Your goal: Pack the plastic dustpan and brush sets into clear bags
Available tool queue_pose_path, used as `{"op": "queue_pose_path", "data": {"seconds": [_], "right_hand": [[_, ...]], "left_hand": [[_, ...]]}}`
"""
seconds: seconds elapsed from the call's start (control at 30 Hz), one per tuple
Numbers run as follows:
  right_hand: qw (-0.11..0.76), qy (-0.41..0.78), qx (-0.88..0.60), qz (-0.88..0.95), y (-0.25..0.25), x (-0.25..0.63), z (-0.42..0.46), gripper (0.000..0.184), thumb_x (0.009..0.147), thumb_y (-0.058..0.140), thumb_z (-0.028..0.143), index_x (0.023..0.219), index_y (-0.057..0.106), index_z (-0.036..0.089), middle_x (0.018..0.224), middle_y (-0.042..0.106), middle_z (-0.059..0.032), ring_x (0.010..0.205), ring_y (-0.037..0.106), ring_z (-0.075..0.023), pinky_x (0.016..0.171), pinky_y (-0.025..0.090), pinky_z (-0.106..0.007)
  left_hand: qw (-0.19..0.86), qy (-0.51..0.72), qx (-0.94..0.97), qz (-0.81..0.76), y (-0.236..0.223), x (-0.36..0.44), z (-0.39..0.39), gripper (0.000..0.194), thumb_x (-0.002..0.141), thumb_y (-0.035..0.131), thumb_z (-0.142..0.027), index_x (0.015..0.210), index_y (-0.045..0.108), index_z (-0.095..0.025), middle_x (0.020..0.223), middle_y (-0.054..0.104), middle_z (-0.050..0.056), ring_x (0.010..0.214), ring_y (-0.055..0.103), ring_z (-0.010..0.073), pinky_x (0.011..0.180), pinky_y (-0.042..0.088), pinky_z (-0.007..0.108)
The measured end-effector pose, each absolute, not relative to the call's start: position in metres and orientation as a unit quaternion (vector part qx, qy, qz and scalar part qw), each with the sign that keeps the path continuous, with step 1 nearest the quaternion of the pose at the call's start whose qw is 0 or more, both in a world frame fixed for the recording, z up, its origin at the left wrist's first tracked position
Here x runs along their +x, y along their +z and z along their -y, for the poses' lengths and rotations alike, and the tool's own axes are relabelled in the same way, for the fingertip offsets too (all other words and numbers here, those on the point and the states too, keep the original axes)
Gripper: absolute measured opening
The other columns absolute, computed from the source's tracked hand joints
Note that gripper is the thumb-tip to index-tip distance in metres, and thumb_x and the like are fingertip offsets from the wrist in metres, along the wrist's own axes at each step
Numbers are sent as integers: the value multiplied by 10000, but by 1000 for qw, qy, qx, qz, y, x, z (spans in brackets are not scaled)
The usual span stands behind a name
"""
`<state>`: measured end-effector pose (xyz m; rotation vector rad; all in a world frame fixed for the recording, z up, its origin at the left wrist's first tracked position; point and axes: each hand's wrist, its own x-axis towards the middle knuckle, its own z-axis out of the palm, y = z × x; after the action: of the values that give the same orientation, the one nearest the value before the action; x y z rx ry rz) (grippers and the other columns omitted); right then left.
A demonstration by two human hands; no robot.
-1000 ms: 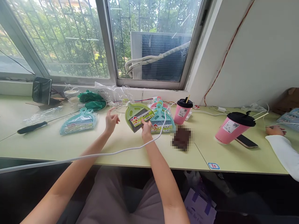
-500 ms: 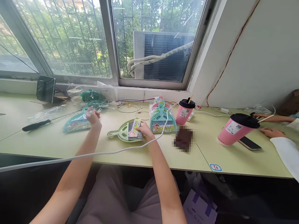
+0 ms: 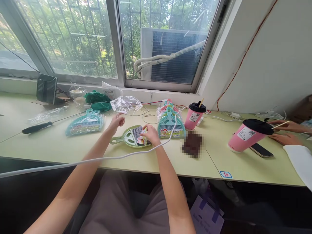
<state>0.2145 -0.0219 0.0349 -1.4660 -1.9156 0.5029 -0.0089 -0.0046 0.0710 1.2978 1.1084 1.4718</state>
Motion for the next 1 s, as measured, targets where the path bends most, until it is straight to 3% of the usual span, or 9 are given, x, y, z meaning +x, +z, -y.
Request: {"op": "queue_pose_path", "data": {"seconds": [0.1,0.17,0.3,0.47,0.6,0.7,0.8,0.9,1.0], "right_hand": [[398,80,-515,755,42,208,32,150,875,629,275,1011,671,227,997,606,-74,965,560,-245,834,426,-363],[411,-19,-473,779,45,204,39,268,940,511,199,1172,638,246,1168,596,-113,1093,519,-271,910,392,-401],[366,-123,-428,817,45,203,44,446,959,400,83,1320,549,299,1361,551,-90,1204,465,-262,963,335,-420],[308,-205,-482,794,42,210,38,397,972,433,106,1332,539,233,1288,605,-122,1128,490,-269,895,330,-411],[287,-236,-502,781,43,213,38,281,981,433,126,1140,646,217,1102,670,-100,1015,507,-256,839,314,-394],[270,-251,-480,796,43,212,38,275,971,430,97,1005,673,221,1035,682,-77,973,504,-245,838,297,-392],[265,-269,-442,813,40,211,37,275,953,442,65,1003,665,218,1050,681,-67,988,498,-238,864,282,-391],[263,-287,-414,823,37,209,36,274,951,435,55,999,658,208,1064,678,-66,997,497,-232,886,272,-393],[256,-296,-394,832,37,209,36,267,953,432,56,991,657,195,1049,675,-74,999,500,-229,894,270,-393]], "left_hand": [[424,551,579,-427,75,-6,12,492,675,594,-260,1146,552,-124,470,534,-56,402,398,89,440,292,206],[440,497,631,-400,77,-3,18,548,704,605,-275,1229,556,-125,492,549,-49,420,434,99,451,313,217],[478,386,704,-358,82,0,28,619,751,611,-306,1340,523,-140,537,566,-38,486,517,123,470,345,227],[471,343,723,-371,86,1,32,655,803,574,-308,1420,448,-126,585,607,-25,518,527,110,518,381,215],[465,335,718,-394,88,-1,33,654,807,577,-337,1421,456,-145,599,612,-18,533,538,117,519,384,215],[479,310,714,-405,86,-4,29,578,829,548,-447,1332,564,-163,612,617,4,570,574,144,519,391,228],[465,317,693,-451,81,-10,18,517,822,517,-550,1099,716,-162,574,585,9,569,565,147,539,402,238],[396,376,657,-521,74,-14,7,415,720,624,-535,838,754,-159,651,639,30,579,543,127,548,401,229],[361,432,605,-563,69,-16,-1,307,627,670,-447,710,716,-155,755,700,55,597,557,125,564,429,229]]}}
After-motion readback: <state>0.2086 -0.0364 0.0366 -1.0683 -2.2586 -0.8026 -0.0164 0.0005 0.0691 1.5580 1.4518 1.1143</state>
